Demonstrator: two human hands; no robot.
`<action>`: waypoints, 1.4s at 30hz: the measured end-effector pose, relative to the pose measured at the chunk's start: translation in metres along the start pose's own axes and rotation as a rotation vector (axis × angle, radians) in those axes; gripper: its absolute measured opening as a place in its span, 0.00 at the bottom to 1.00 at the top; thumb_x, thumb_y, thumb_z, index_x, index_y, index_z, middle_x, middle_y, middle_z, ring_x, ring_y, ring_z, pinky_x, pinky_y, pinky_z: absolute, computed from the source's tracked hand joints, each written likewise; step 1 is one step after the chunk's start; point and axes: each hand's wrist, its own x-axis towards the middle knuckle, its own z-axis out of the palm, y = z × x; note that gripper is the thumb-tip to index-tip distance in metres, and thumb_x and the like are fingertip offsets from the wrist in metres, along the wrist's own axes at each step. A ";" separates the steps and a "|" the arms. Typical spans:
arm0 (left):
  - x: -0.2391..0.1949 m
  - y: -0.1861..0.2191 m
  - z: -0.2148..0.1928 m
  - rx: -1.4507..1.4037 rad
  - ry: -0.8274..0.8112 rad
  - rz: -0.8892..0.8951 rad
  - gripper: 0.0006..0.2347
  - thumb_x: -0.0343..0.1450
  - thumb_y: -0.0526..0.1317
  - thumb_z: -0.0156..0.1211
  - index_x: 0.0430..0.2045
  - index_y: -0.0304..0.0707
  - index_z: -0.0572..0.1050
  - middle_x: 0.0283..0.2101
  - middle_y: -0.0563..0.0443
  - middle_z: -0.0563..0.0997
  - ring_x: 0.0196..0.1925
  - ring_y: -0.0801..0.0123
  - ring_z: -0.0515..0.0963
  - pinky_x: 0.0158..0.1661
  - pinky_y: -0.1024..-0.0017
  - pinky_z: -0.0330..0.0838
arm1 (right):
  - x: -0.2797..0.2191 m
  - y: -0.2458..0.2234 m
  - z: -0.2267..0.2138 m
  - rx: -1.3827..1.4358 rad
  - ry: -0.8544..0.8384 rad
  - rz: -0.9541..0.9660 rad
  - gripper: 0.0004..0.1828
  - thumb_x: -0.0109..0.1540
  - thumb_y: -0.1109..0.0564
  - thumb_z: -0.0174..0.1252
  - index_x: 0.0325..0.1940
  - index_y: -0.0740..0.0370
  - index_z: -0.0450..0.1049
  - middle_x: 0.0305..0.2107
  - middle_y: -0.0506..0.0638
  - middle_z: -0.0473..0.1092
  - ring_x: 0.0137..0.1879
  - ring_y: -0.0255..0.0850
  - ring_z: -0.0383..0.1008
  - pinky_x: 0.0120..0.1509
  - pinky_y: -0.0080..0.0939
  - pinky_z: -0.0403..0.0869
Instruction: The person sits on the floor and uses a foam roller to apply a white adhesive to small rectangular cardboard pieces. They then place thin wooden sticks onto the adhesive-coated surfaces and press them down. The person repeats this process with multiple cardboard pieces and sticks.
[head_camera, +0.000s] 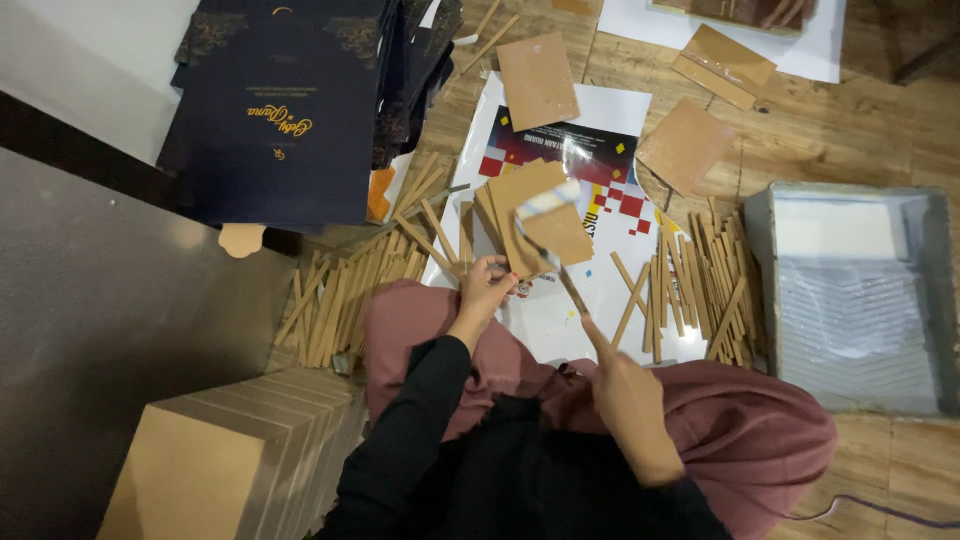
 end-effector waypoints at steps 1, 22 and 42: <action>0.007 -0.013 0.000 0.003 0.005 0.000 0.11 0.63 0.35 0.56 0.38 0.38 0.67 0.27 0.48 0.77 0.25 0.72 0.76 0.22 0.79 0.66 | 0.010 -0.008 -0.007 0.005 -0.001 -0.004 0.34 0.56 0.43 0.51 0.65 0.38 0.49 0.22 0.53 0.68 0.25 0.53 0.69 0.24 0.51 0.63; 0.030 -0.040 -0.001 0.057 -0.020 0.036 0.09 0.63 0.39 0.56 0.30 0.32 0.73 0.22 0.45 0.78 0.21 0.72 0.78 0.22 0.78 0.75 | -0.029 0.004 -0.023 0.063 -0.262 0.221 0.32 0.59 0.52 0.35 0.64 0.19 0.40 0.38 0.46 0.71 0.43 0.46 0.74 0.50 0.48 0.73; 0.065 -0.077 -0.005 0.047 -0.045 0.038 0.09 0.61 0.41 0.59 0.29 0.37 0.72 0.25 0.46 0.78 0.24 0.72 0.79 0.24 0.79 0.75 | -0.010 0.089 -0.059 0.632 0.277 0.224 0.10 0.57 0.63 0.50 0.42 0.66 0.71 0.29 0.64 0.70 0.38 0.56 0.71 0.44 0.52 0.68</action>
